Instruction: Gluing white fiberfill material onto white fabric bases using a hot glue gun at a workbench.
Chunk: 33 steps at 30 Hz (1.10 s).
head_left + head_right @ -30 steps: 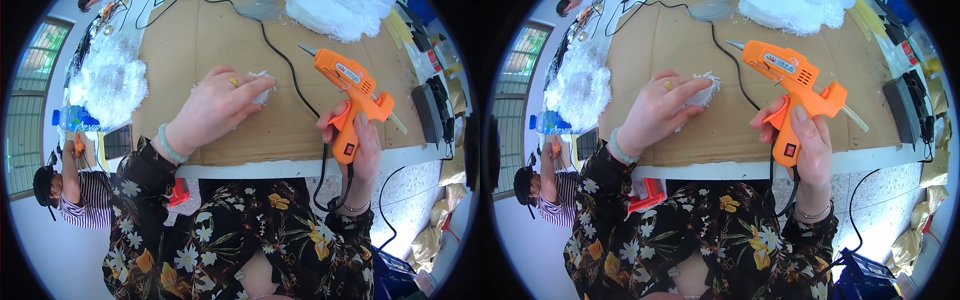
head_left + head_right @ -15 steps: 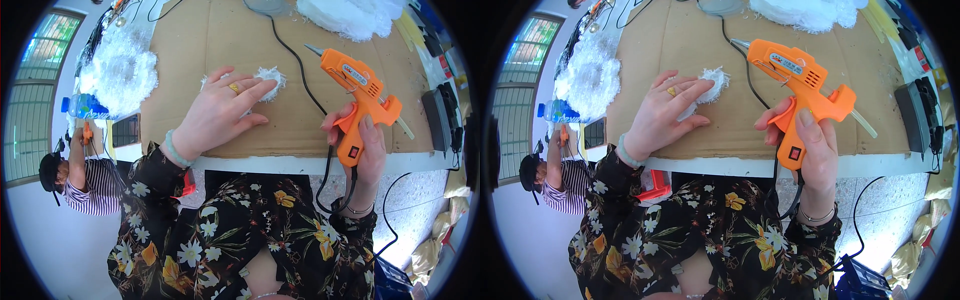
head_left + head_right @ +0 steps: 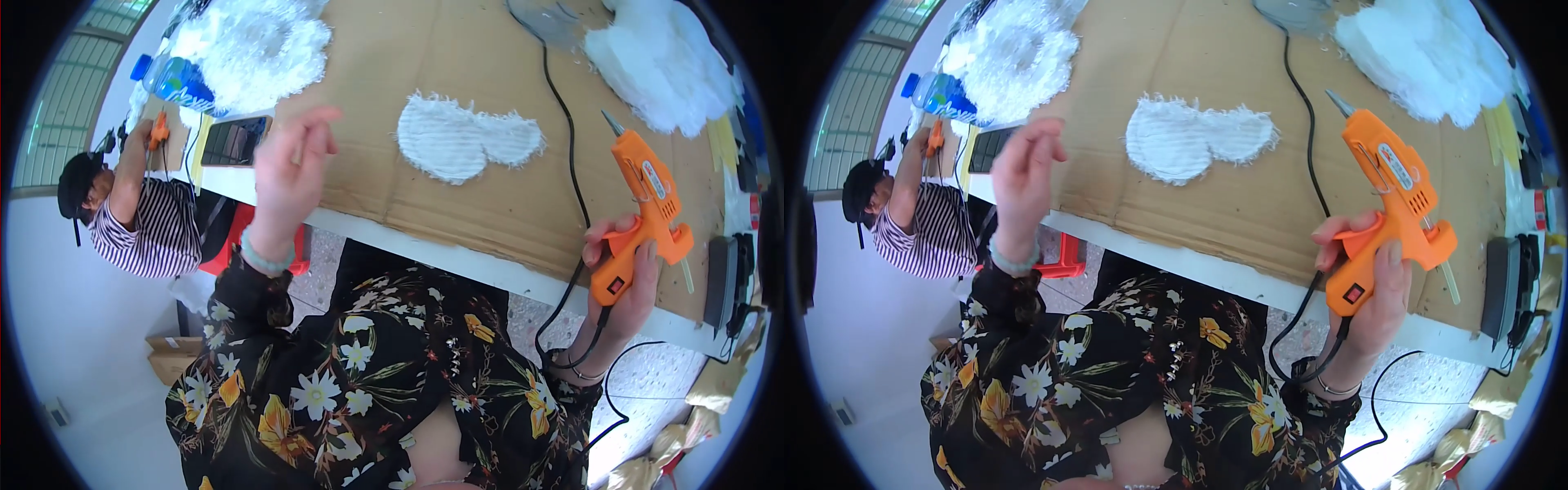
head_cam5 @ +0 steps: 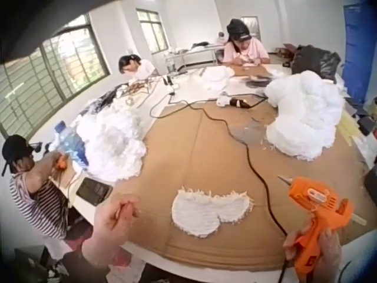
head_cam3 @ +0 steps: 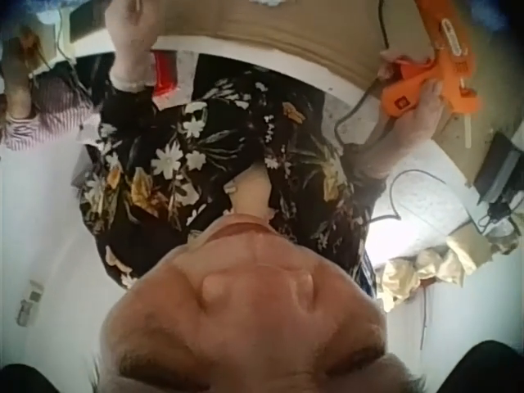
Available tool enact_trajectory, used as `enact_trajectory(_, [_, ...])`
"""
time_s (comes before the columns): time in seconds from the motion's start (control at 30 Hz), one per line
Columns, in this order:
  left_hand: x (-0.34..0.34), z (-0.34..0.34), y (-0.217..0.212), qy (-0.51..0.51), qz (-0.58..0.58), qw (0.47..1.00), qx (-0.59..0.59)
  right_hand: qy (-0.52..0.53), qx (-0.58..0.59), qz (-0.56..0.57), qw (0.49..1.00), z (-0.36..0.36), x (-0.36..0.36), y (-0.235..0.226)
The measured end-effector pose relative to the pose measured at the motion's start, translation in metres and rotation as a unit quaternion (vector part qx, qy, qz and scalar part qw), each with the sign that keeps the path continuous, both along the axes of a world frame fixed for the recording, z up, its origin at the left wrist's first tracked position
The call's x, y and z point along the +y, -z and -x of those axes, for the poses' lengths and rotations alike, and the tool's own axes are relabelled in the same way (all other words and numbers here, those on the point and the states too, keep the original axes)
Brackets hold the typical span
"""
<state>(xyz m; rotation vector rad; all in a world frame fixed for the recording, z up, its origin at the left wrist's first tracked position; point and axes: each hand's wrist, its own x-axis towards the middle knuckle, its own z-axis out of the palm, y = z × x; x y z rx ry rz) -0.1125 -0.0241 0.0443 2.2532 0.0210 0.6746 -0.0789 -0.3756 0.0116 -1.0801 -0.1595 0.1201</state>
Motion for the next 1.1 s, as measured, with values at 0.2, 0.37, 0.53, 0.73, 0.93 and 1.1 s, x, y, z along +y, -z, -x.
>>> enact_trajectory(0.2, [-0.021,0.012,0.007,0.098,-0.211,0.972,-0.032,-0.025,-0.031,0.043,0.998,-0.003,0.000,-0.005])
enact_trajectory(0.37, [-0.014,-0.007,0.007,0.185,-0.373,0.905,-0.087,-0.075,-0.061,0.100,0.990,0.002,0.015,-0.027])
enact_trajectory(0.53, [0.009,-0.046,0.009,0.154,-0.274,0.949,-0.036,-0.158,-0.041,0.278,0.947,-0.002,0.046,-0.048])
enact_trajectory(0.73, [0.010,-0.093,0.009,0.192,-0.090,0.973,0.092,-0.232,-0.059,0.381,0.893,-0.015,0.067,-0.050])
enact_trajectory(0.93, [-0.004,-0.115,0.016,0.243,-0.167,0.950,0.099,-0.171,-0.051,0.375,0.910,-0.013,0.072,-0.045])
enact_trajectory(1.1, [-0.005,-0.120,0.027,0.251,-0.140,0.954,0.082,-0.198,-0.084,0.444,0.870,-0.018,0.080,-0.050])
